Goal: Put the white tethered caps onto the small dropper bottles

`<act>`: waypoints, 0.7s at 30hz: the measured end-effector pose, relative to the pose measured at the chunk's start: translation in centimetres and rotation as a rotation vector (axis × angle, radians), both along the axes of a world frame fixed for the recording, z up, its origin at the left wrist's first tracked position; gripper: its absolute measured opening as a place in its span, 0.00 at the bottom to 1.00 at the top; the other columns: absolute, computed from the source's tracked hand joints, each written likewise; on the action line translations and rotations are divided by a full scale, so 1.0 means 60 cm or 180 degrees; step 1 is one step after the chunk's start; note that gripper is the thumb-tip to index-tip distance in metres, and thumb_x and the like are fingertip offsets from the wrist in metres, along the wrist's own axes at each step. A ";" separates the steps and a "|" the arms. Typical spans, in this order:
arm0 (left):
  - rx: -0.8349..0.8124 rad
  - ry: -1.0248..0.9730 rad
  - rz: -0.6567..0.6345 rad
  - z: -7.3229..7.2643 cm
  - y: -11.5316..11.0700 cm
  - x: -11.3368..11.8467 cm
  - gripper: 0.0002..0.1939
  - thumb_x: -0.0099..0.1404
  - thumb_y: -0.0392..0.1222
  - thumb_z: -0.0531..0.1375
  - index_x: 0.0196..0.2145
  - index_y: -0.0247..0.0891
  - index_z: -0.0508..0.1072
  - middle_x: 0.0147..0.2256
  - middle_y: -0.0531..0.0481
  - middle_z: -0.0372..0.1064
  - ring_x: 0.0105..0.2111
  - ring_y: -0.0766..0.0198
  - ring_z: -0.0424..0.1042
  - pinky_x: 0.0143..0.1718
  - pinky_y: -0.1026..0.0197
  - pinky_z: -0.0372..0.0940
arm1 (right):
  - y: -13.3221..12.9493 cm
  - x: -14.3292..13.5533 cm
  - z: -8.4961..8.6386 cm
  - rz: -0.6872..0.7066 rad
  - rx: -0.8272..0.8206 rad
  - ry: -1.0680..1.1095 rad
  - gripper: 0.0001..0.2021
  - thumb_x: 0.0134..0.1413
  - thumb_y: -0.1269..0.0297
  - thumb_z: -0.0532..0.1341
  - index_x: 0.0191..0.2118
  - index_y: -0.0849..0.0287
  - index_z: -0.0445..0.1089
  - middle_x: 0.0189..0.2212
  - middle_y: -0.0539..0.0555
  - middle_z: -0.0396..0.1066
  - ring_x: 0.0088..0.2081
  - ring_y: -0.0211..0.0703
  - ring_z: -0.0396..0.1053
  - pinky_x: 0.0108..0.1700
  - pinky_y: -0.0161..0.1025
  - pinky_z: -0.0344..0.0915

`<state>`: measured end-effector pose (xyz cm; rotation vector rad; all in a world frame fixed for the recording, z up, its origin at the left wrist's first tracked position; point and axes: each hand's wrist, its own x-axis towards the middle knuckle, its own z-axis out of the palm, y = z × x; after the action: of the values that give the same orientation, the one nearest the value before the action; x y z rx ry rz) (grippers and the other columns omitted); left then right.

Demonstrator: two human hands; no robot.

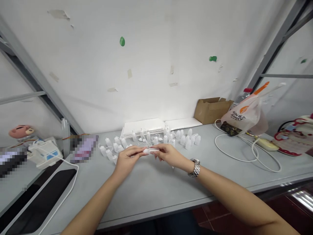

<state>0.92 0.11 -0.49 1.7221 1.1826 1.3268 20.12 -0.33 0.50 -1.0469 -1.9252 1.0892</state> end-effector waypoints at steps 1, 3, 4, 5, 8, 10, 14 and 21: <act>-0.0056 -0.0019 -0.0013 0.002 0.000 0.000 0.06 0.48 0.42 0.64 0.28 0.44 0.78 0.31 0.50 0.75 0.35 0.59 0.71 0.38 0.57 0.68 | 0.001 -0.001 0.001 0.0036 -0.0281 0.0169 0.15 0.55 0.56 0.54 0.41 0.61 0.69 0.23 0.50 0.65 0.22 0.33 0.61 0.27 0.34 0.60; -0.0354 -0.0183 -0.0081 0.006 0.000 0.001 0.09 0.48 0.44 0.65 0.29 0.43 0.78 0.34 0.50 0.75 0.36 0.58 0.71 0.39 0.56 0.68 | 0.004 -0.003 0.000 -0.0019 -0.0545 0.0454 0.16 0.53 0.55 0.56 0.40 0.62 0.66 0.22 0.48 0.65 0.21 0.32 0.59 0.25 0.32 0.58; -0.0549 -0.0290 -0.0107 0.007 0.001 0.001 0.10 0.48 0.46 0.65 0.30 0.42 0.78 0.35 0.49 0.75 0.36 0.58 0.72 0.39 0.56 0.69 | 0.004 -0.004 -0.002 -0.0089 -0.0572 0.0566 0.15 0.52 0.55 0.57 0.40 0.62 0.65 0.23 0.48 0.65 0.21 0.31 0.59 0.25 0.32 0.58; -0.0733 -0.0396 -0.0121 0.008 0.003 0.001 0.12 0.48 0.47 0.65 0.31 0.41 0.78 0.36 0.49 0.75 0.36 0.58 0.72 0.39 0.56 0.69 | 0.005 -0.005 -0.005 -0.0154 -0.0557 0.0647 0.15 0.51 0.55 0.59 0.39 0.61 0.63 0.23 0.48 0.65 0.21 0.31 0.60 0.25 0.32 0.58; -0.1040 -0.0600 -0.0099 0.007 0.008 0.001 0.18 0.46 0.49 0.65 0.34 0.38 0.77 0.36 0.47 0.75 0.34 0.58 0.72 0.36 0.56 0.70 | 0.003 -0.009 -0.015 -0.0253 -0.0363 0.0718 0.14 0.49 0.56 0.60 0.36 0.60 0.60 0.23 0.47 0.64 0.23 0.32 0.62 0.27 0.33 0.60; -0.1065 -0.0451 -0.0171 0.006 0.011 0.000 0.19 0.46 0.51 0.65 0.33 0.37 0.76 0.33 0.47 0.75 0.32 0.58 0.72 0.31 0.58 0.70 | 0.002 -0.010 -0.019 -0.0271 -0.0210 0.0640 0.13 0.50 0.56 0.59 0.36 0.59 0.60 0.23 0.47 0.64 0.24 0.34 0.63 0.28 0.34 0.60; -0.0847 0.0142 -0.0486 0.006 0.008 -0.001 0.17 0.53 0.55 0.59 0.26 0.36 0.75 0.25 0.47 0.73 0.28 0.61 0.70 0.25 0.63 0.65 | 0.001 -0.007 -0.018 -0.0314 -0.0002 0.0360 0.12 0.52 0.57 0.58 0.38 0.59 0.61 0.24 0.48 0.65 0.25 0.35 0.63 0.29 0.35 0.60; -0.0718 0.0314 -0.0807 0.007 0.005 0.001 0.18 0.58 0.54 0.54 0.27 0.36 0.73 0.23 0.48 0.70 0.25 0.64 0.67 0.23 0.65 0.61 | -0.004 -0.004 -0.005 -0.0286 0.0196 0.0120 0.09 0.53 0.61 0.58 0.37 0.59 0.62 0.24 0.47 0.62 0.24 0.34 0.60 0.29 0.34 0.58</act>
<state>0.99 0.43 -0.08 1.7214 1.0804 0.9311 19.85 -0.55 0.20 -1.0612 -1.8521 0.9870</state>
